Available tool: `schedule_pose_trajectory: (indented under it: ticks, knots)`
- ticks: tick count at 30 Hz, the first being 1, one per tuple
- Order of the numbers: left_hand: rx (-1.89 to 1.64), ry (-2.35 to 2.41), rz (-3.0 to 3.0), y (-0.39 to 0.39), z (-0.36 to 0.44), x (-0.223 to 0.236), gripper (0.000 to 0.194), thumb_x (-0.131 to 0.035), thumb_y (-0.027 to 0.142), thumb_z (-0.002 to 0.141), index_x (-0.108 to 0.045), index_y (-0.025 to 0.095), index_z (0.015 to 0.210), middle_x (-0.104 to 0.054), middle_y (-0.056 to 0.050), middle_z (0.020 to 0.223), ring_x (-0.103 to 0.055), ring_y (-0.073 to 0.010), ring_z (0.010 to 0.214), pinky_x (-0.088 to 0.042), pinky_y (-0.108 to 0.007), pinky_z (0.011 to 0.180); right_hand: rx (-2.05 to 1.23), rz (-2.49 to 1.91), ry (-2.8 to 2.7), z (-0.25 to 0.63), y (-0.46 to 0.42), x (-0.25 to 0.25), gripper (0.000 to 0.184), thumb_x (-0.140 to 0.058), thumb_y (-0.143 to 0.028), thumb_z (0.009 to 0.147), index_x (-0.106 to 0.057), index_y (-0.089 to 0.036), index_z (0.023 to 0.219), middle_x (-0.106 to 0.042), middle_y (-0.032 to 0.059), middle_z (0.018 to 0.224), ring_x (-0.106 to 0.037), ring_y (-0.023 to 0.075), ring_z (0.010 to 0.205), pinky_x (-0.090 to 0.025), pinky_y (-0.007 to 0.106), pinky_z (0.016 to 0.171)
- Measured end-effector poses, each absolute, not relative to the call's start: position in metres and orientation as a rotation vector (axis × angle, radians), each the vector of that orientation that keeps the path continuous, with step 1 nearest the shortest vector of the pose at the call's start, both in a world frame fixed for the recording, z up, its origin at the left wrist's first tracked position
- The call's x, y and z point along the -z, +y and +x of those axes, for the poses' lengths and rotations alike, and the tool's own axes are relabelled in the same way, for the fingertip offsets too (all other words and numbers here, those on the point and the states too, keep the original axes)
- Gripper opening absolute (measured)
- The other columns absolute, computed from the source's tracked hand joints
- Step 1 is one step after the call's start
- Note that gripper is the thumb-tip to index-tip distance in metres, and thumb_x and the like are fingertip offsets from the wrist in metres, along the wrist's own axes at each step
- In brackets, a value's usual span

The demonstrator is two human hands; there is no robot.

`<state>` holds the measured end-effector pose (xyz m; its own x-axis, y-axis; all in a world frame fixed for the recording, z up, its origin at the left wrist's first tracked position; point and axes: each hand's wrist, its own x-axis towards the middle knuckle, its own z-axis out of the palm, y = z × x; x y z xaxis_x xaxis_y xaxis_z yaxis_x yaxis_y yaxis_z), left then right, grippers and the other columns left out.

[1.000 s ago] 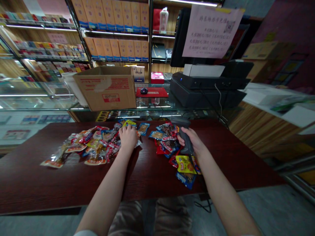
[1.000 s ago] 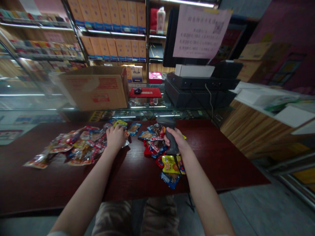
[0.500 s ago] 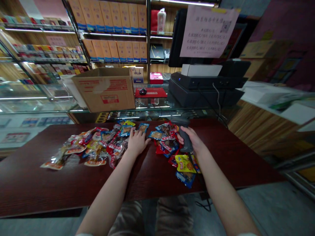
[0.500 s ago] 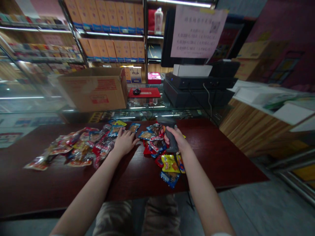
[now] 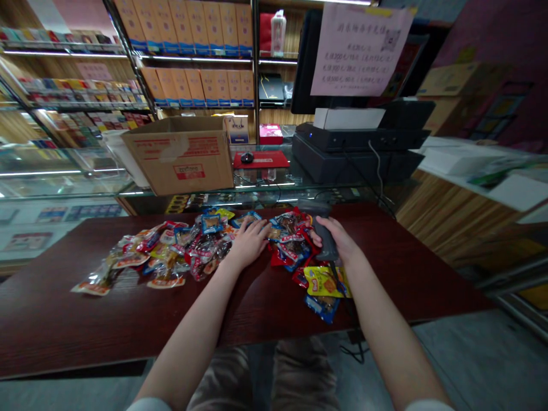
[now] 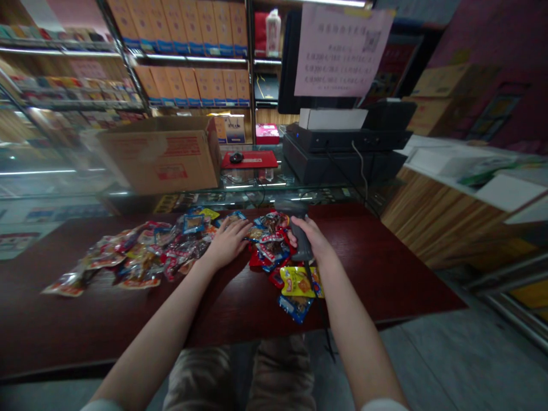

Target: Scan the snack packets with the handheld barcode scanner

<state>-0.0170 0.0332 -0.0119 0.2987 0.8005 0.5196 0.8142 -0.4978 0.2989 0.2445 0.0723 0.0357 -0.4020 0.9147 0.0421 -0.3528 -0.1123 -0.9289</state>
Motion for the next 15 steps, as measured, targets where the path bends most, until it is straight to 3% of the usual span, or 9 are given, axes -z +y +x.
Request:
schedule_pose_trajectory:
  ticks: [5, 11, 15]
  knots:
    - [0.817, -1.734, -2.577, 0.042, -0.010, 0.037, 0.045, -0.048, 0.022, 0.087, -0.053, 0.021, 0.131, -0.061, -0.014, 0.128, -0.054, -0.0277, 0.120, -0.029, -0.050, 0.110, -1.694, -0.728, -1.199, 0.247, 0.072, -0.038, 0.028, -0.072, -0.040, 0.073, -0.062, -0.017, 0.086, -0.068, 0.0062, 0.086, -0.044, 0.0061, 0.043, -0.038, 0.021, 0.035]
    - [0.612, -1.814, -2.407, 0.038, -0.012, 0.024, 0.033, -0.052, 0.024, 0.087, -0.061, 0.018, 0.118, -0.061, -0.014, 0.112, -0.055, -0.0301, 0.111, -0.041, -0.048, 0.100, -1.723, -0.716, -1.187, 0.245, 0.071, -0.037, 0.027, -0.071, -0.037, 0.074, -0.061, -0.017, 0.088, -0.067, 0.0050, 0.083, -0.045, 0.0061, 0.042, -0.037, 0.021, 0.034]
    - [0.798, -1.903, -2.308, 0.039, -0.019, 0.014, 0.033, -0.043, 0.016, 0.089, -0.060, 0.012, 0.117, -0.059, -0.015, 0.113, -0.057, -0.0256, 0.107, -0.045, -0.041, 0.099, -1.761, -0.708, -1.200, 0.245, 0.071, -0.036, 0.029, -0.071, -0.037, 0.075, -0.060, -0.016, 0.090, -0.065, 0.0034, 0.074, -0.044, 0.0067, 0.041, -0.036, 0.021, 0.034]
